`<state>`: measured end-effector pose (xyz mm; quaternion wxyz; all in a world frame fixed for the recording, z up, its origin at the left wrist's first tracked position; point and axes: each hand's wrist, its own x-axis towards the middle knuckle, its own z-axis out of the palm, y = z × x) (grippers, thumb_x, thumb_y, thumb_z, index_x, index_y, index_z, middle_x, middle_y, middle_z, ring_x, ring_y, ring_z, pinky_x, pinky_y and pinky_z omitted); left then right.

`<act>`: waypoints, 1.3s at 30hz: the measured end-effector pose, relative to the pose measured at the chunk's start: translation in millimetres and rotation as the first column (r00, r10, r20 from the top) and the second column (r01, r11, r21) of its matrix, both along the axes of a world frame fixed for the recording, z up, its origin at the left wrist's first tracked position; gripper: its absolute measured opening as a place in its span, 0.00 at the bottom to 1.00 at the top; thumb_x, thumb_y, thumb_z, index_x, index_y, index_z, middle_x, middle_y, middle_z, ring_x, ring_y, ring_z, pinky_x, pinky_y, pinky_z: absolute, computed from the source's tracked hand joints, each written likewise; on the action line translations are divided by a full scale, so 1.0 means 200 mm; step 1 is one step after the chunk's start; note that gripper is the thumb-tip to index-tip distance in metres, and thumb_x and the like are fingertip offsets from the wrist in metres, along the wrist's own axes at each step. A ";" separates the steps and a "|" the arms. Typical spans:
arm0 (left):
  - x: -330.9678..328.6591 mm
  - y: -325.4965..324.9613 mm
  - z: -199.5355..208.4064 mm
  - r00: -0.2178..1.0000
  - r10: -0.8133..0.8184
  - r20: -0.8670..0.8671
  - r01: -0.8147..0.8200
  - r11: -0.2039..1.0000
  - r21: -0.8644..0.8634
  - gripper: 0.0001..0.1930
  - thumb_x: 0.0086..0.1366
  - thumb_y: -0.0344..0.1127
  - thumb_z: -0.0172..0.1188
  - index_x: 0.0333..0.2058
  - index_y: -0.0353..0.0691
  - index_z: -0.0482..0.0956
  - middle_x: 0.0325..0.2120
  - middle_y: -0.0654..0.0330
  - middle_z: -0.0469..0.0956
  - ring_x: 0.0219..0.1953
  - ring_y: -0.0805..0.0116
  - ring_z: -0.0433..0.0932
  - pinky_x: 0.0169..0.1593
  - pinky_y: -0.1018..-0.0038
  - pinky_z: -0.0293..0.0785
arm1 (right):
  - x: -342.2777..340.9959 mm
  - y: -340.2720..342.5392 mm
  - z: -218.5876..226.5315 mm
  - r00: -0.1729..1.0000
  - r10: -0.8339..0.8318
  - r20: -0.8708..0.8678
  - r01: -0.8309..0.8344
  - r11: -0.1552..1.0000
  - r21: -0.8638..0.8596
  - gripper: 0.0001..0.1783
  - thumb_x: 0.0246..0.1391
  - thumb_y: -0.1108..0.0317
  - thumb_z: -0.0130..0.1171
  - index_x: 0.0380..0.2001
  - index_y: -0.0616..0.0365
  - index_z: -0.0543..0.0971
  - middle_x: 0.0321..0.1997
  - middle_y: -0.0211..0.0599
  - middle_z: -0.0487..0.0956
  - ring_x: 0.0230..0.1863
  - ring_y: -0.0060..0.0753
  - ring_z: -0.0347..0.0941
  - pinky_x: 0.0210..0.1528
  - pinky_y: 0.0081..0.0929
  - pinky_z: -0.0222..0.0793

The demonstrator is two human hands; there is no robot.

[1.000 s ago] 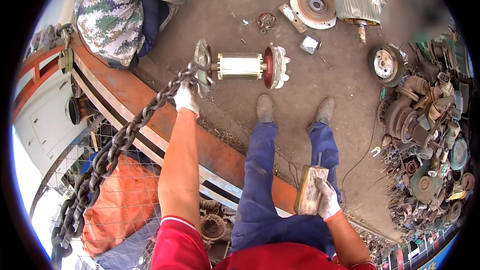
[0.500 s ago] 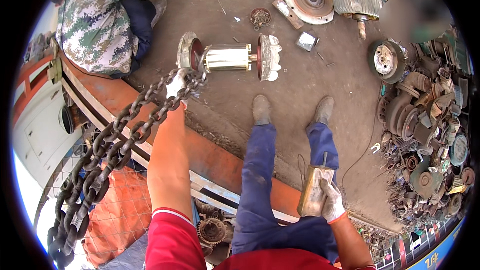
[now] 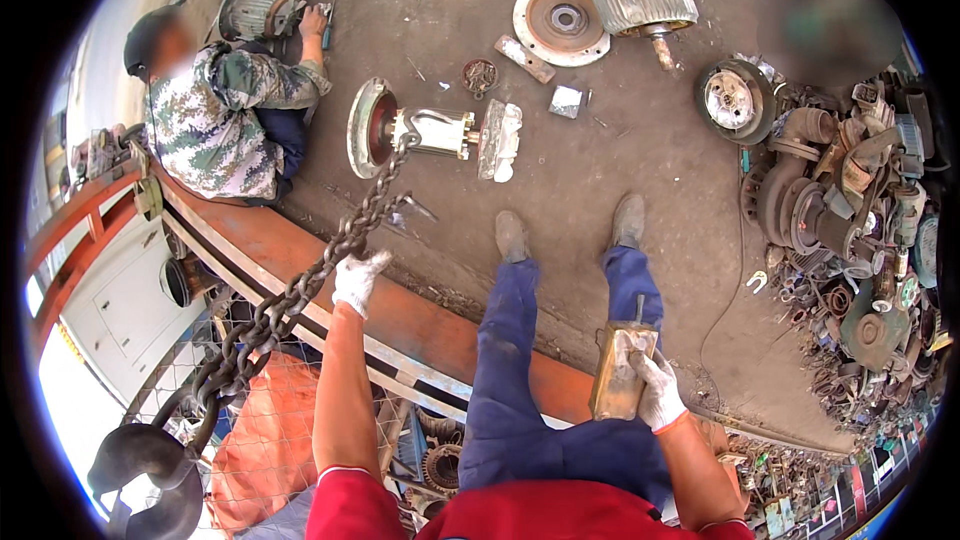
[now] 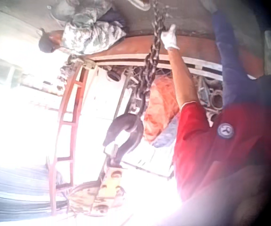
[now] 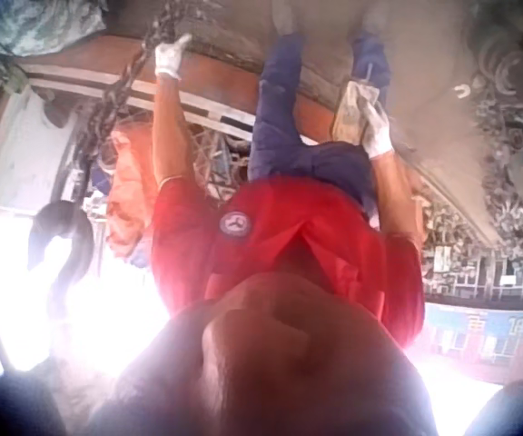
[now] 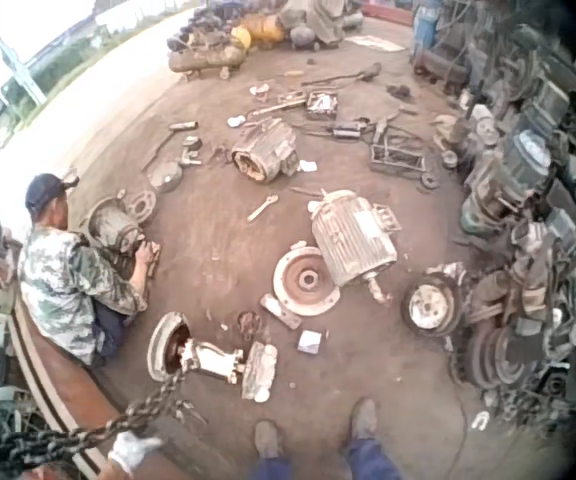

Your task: The person sorts through a large pile of metal scrap, including motors and gears, in a junkyard. They use a chain hoist to lift a large motor from the pile and move it to a separate area. Another person is seen working on the ground nearby.

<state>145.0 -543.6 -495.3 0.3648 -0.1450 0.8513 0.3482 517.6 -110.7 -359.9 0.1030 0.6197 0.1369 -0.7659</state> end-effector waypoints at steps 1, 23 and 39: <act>0.04 0.07 0.11 0.985 0.135 -0.107 -0.107 0.968 0.228 0.41 0.62 0.36 0.73 0.72 0.44 0.63 0.66 0.55 0.69 0.65 0.62 0.69 0.67 0.65 0.67 | 0.00 0.02 0.02 0.999 0.001 -0.034 -0.001 1.000 0.001 0.23 0.65 0.68 0.62 0.61 0.59 0.75 0.54 0.36 0.82 0.51 0.33 0.81 0.54 0.36 0.80; -0.10 0.96 0.95 0.385 0.804 -0.452 -0.614 0.589 0.525 0.11 0.68 0.33 0.66 0.46 0.37 0.81 0.40 0.64 0.80 0.40 0.69 0.75 0.48 0.66 0.73 | 0.47 0.88 0.51 0.978 -0.057 -0.201 0.105 0.966 0.237 0.23 0.63 0.58 0.68 0.57 0.55 0.77 0.52 0.32 0.82 0.50 0.32 0.80 0.54 0.36 0.79; 0.14 0.90 1.34 0.456 0.711 -0.536 -0.511 0.702 0.496 0.22 0.64 0.27 0.66 0.56 0.38 0.76 0.44 0.61 0.79 0.45 0.67 0.76 0.54 0.68 0.72 | 0.40 0.81 0.74 0.923 0.122 -0.365 0.003 0.946 0.323 0.22 0.65 0.54 0.65 0.58 0.50 0.77 0.51 0.30 0.82 0.50 0.33 0.80 0.55 0.39 0.79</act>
